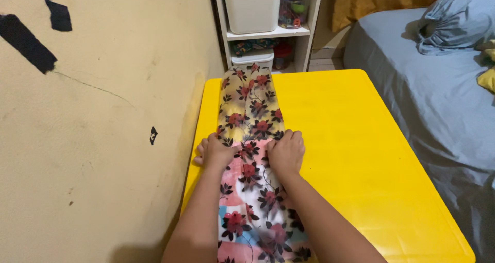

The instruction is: The person wraps a book with floral-patterned paper on a yellow table. They fold the paper over the book, smooth the edges, and adjust the folds to create a neat package.

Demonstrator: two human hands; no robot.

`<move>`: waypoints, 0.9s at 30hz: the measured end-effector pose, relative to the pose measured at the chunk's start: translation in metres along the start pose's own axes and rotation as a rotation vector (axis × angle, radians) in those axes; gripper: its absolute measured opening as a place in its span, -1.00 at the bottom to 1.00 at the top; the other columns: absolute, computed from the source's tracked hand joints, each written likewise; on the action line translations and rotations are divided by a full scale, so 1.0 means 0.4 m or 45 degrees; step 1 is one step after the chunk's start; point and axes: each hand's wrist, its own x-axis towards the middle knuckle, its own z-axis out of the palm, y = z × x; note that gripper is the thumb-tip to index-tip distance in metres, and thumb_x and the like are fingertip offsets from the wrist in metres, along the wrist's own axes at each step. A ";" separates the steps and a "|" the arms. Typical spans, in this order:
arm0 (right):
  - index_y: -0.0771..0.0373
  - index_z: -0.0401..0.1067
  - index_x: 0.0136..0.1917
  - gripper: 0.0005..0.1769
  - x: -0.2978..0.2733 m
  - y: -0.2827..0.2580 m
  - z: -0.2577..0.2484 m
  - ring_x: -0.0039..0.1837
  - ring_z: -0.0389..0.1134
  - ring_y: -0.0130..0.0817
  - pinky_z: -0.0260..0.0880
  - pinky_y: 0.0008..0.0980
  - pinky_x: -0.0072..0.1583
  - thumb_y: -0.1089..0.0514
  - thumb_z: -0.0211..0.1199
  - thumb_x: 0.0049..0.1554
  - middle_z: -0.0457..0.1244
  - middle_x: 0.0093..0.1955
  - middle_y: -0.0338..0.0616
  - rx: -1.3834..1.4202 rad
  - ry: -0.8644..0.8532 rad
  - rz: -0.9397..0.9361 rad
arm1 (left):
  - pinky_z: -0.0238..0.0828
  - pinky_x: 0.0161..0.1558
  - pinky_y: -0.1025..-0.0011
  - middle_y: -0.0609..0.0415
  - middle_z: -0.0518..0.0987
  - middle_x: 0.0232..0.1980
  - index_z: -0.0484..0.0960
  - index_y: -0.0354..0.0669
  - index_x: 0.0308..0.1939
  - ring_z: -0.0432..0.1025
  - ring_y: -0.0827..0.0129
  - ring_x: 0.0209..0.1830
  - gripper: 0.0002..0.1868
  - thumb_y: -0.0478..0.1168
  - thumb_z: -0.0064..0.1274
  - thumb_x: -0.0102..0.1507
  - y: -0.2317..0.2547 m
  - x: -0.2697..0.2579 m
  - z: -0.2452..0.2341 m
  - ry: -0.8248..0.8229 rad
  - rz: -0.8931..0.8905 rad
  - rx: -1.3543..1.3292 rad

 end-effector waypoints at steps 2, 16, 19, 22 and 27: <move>0.43 0.41 0.00 -0.53 0.004 0.003 -0.006 0.12 0.28 0.12 0.28 0.00 0.18 -0.02 0.26 0.01 0.23 0.04 0.20 -0.001 -0.016 0.041 | -0.09 0.38 -0.05 0.03 0.30 0.45 0.41 0.00 0.33 0.06 0.12 0.49 -0.02 0.22 0.48 -0.07 0.001 0.007 -0.009 -0.037 0.014 0.037; 0.34 0.41 0.01 -0.42 0.029 0.005 -0.014 0.18 0.25 0.09 0.17 0.10 0.17 -0.16 0.36 -0.07 0.24 0.08 0.12 0.049 -0.034 0.059 | 0.03 0.28 0.11 -0.14 0.60 0.03 0.40 -0.16 0.18 0.42 0.02 0.13 -0.16 0.04 0.47 -0.05 -0.094 0.056 0.084 0.314 0.582 -0.294; 0.33 0.41 0.00 -0.41 0.045 0.017 -0.006 0.15 0.28 0.06 0.18 0.11 0.16 -0.19 0.36 -0.06 0.27 0.02 0.09 -0.028 -0.089 0.022 | 0.12 0.26 0.08 -0.13 0.63 -0.01 0.40 -0.17 0.14 0.46 -0.01 0.09 -0.19 0.02 0.48 -0.05 -0.092 0.051 0.079 0.327 0.608 -0.318; 0.35 0.41 -0.02 -0.44 0.059 0.025 0.004 0.11 0.31 0.05 0.19 0.10 0.15 -0.17 0.35 -0.06 0.30 0.00 0.11 -0.064 -0.044 -0.071 | 0.29 0.15 0.07 -0.16 0.61 0.02 0.41 -0.18 0.16 0.46 -0.08 0.07 -0.16 0.03 0.51 -0.06 -0.084 0.039 0.055 0.295 0.562 -0.297; 0.35 0.41 -0.04 -0.48 0.053 0.033 0.015 0.12 0.30 0.11 0.21 0.09 0.14 -0.11 0.35 -0.07 0.30 0.00 0.13 -0.007 0.009 -0.137 | 0.46 0.07 0.17 -0.08 0.65 0.07 0.49 -0.16 0.15 0.55 0.04 0.05 -0.11 0.03 0.55 -0.16 -0.063 0.039 -0.012 0.094 0.580 -0.378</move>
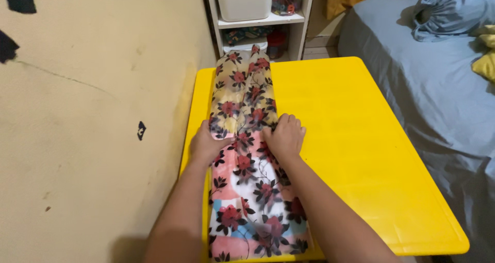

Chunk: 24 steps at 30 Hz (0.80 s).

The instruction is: The person wraps a book with floral-patterned paper on a yellow table. They fold the paper over the book, smooth the edges, and adjust the folds to create a neat package.

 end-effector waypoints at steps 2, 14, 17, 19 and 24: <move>0.35 0.41 -0.03 -0.50 -0.002 0.008 -0.003 0.14 0.30 0.11 0.23 0.08 0.15 -0.09 0.34 -0.06 0.30 0.01 0.13 0.016 -0.012 0.013 | 0.46 0.09 0.21 -0.07 0.66 0.08 0.50 -0.18 0.16 0.56 0.09 0.06 -0.10 0.05 0.56 -0.16 0.011 0.006 -0.016 -0.054 0.016 -0.011; 0.22 0.43 0.24 -0.37 0.013 0.017 0.005 0.32 0.18 -0.01 0.09 0.04 0.30 -0.13 0.32 -0.02 0.26 0.22 0.01 0.080 -0.203 0.167 | 0.47 0.14 0.42 0.08 0.67 0.08 0.45 -0.21 0.23 0.56 0.42 0.06 -0.27 -0.38 0.40 -0.01 -0.057 0.039 0.035 -0.223 0.057 -0.636; 0.21 0.43 0.25 -0.36 0.021 0.017 0.010 0.35 0.14 -0.03 0.03 0.04 0.33 -0.16 0.32 -0.01 0.24 0.25 -0.01 0.047 -0.256 0.197 | 0.44 0.19 0.47 0.14 0.62 0.12 0.41 -0.22 0.26 0.52 0.47 0.12 -0.26 -0.48 0.35 0.03 -0.098 0.058 0.052 -0.241 0.135 -0.731; 0.20 0.44 0.24 -0.36 0.027 0.020 0.011 0.35 0.13 -0.04 0.00 0.03 0.34 -0.18 0.33 -0.02 0.24 0.25 -0.03 0.048 -0.291 0.233 | 0.48 0.16 0.46 0.13 0.62 0.08 0.44 -0.22 0.24 0.52 0.46 0.11 -0.31 -0.49 0.30 0.03 -0.118 0.066 0.056 -0.313 0.104 -0.835; 0.17 0.43 0.16 -0.44 0.029 0.025 0.014 0.33 0.17 -0.09 0.00 -0.02 0.31 -0.13 0.35 -0.05 0.30 0.18 -0.10 0.110 -0.317 0.274 | 0.48 0.12 0.44 0.12 0.63 0.02 0.48 -0.25 0.18 0.50 0.44 0.03 -0.37 -0.50 0.33 0.04 -0.141 0.072 0.059 -0.319 0.069 -0.679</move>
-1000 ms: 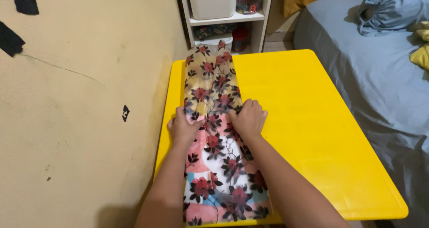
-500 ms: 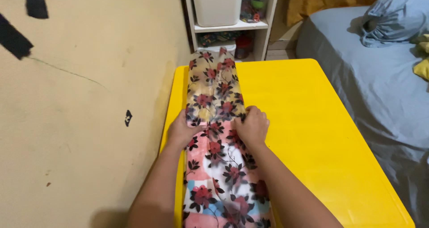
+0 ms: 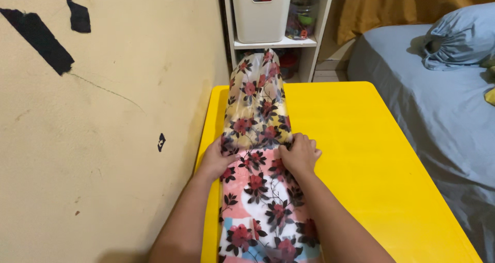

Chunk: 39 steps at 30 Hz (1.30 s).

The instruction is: The person wraps a book with floral-patterned paper on a yellow table. They fold the paper over the book, smooth the edges, and adjust the folds to create a neat package.

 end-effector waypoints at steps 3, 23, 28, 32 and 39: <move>0.16 0.41 0.16 -0.44 0.000 0.005 -0.001 0.29 0.22 -0.14 -0.02 -0.03 0.29 -0.08 0.37 -0.07 0.34 0.10 -0.16 0.069 0.020 -0.013 | 0.49 0.12 0.46 0.15 0.62 0.02 0.45 -0.23 0.17 0.51 0.48 0.03 -0.36 -0.50 0.32 0.03 -0.010 0.005 0.007 0.002 -0.001 -0.061; 0.31 0.53 -0.09 -0.72 0.173 0.144 -0.030 -0.18 0.43 -0.40 0.44 -0.38 -0.09 0.20 0.52 -0.04 0.42 -0.23 -0.16 0.656 -0.542 -0.019 | 0.46 0.10 0.46 0.09 0.59 0.02 0.44 -0.25 0.17 0.47 0.45 0.00 -0.33 -0.50 0.38 0.03 0.029 -0.008 0.008 0.046 -0.009 0.053; 0.32 0.59 -0.15 -0.68 0.161 0.131 -0.035 -0.19 0.41 -0.39 0.40 -0.38 -0.08 0.12 0.61 -0.10 0.41 -0.25 -0.16 0.450 -0.473 -0.006 | 0.49 0.13 0.45 0.07 0.62 0.04 0.41 -0.26 0.18 0.51 0.45 0.04 -0.33 -0.55 0.32 0.03 0.028 -0.005 0.008 0.027 -0.009 -0.055; 0.34 0.57 -0.20 -0.68 0.129 0.106 -0.047 -0.24 0.43 -0.33 0.42 -0.33 -0.12 0.08 0.59 -0.09 0.41 -0.28 -0.08 0.354 -0.417 -0.085 | 0.50 0.13 0.45 0.07 0.64 0.05 0.40 -0.25 0.18 0.54 0.44 0.06 -0.31 -0.54 0.32 0.01 0.034 -0.010 0.008 0.025 0.012 -0.063; 0.34 0.50 -0.16 -0.62 0.084 0.064 -0.066 -0.25 0.41 -0.28 0.40 -0.27 -0.12 0.07 0.59 -0.06 0.39 -0.27 -0.04 0.251 -0.217 -0.293 | 0.48 0.10 0.45 0.04 0.66 0.05 0.39 -0.26 0.22 0.54 0.42 0.05 -0.28 -0.48 0.36 0.02 0.040 -0.016 0.005 0.054 -0.003 0.051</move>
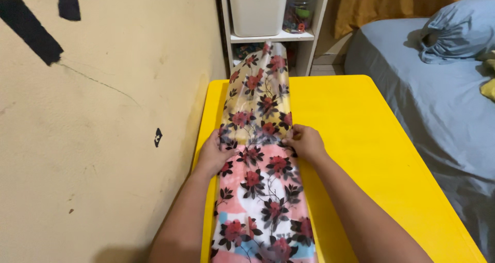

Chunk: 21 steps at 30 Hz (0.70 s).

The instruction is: The person wraps a book with floral-patterned paper on a yellow table. They fold the paper over the book, smooth the edges, and adjust the folds to create a neat package.

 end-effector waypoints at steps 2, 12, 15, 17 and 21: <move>0.34 0.48 -0.11 -0.69 -0.015 -0.014 0.004 -0.27 0.42 -0.31 0.40 -0.30 -0.16 0.15 0.53 -0.01 0.40 -0.27 -0.05 0.145 0.002 0.045 | 0.46 0.11 0.47 0.04 0.65 0.06 0.39 -0.28 0.23 0.54 0.44 0.06 -0.28 -0.49 0.36 0.02 -0.009 0.005 -0.001 0.004 0.055 -0.012; 0.36 0.42 -0.05 -0.82 -0.043 -0.043 0.008 -0.35 0.34 -0.48 0.36 -0.40 -0.32 0.43 0.33 0.06 0.34 -0.29 -0.16 0.666 0.022 0.058 | 0.55 0.05 0.41 -0.01 0.67 0.03 0.40 -0.28 0.20 0.58 0.34 0.05 -0.43 -0.62 0.08 0.12 -0.040 0.081 -0.028 0.000 -0.194 -0.366; 0.36 0.47 -0.01 -0.78 -0.044 -0.050 0.008 -0.35 0.32 -0.51 0.37 -0.44 -0.31 0.48 0.29 0.04 0.32 -0.25 -0.15 0.633 0.078 -0.087 | 0.56 0.01 0.40 0.04 0.67 0.03 0.41 -0.22 0.17 0.57 0.35 0.04 -0.38 -0.67 0.07 0.07 -0.026 0.106 -0.036 0.006 -0.264 -0.319; 0.39 0.48 -0.02 -0.82 -0.051 -0.054 0.005 -0.35 0.32 -0.47 0.35 -0.42 -0.32 0.47 0.27 0.08 0.31 -0.24 -0.10 0.662 0.074 -0.075 | 0.55 0.00 0.43 0.05 0.66 0.01 0.46 -0.22 0.13 0.56 0.34 0.00 -0.38 -0.70 0.09 0.04 -0.022 0.113 -0.029 0.021 -0.243 -0.321; 0.34 0.58 -0.04 -0.77 -0.071 -0.070 -0.014 -0.23 0.39 -0.37 0.40 -0.36 -0.23 0.49 0.23 0.06 0.37 -0.17 -0.10 0.522 0.082 -0.238 | 0.53 -0.18 0.36 -0.04 0.64 -0.16 0.60 -0.35 -0.08 0.52 0.30 -0.21 -0.70 -0.56 0.21 0.12 -0.018 0.109 -0.026 0.041 -0.165 -0.242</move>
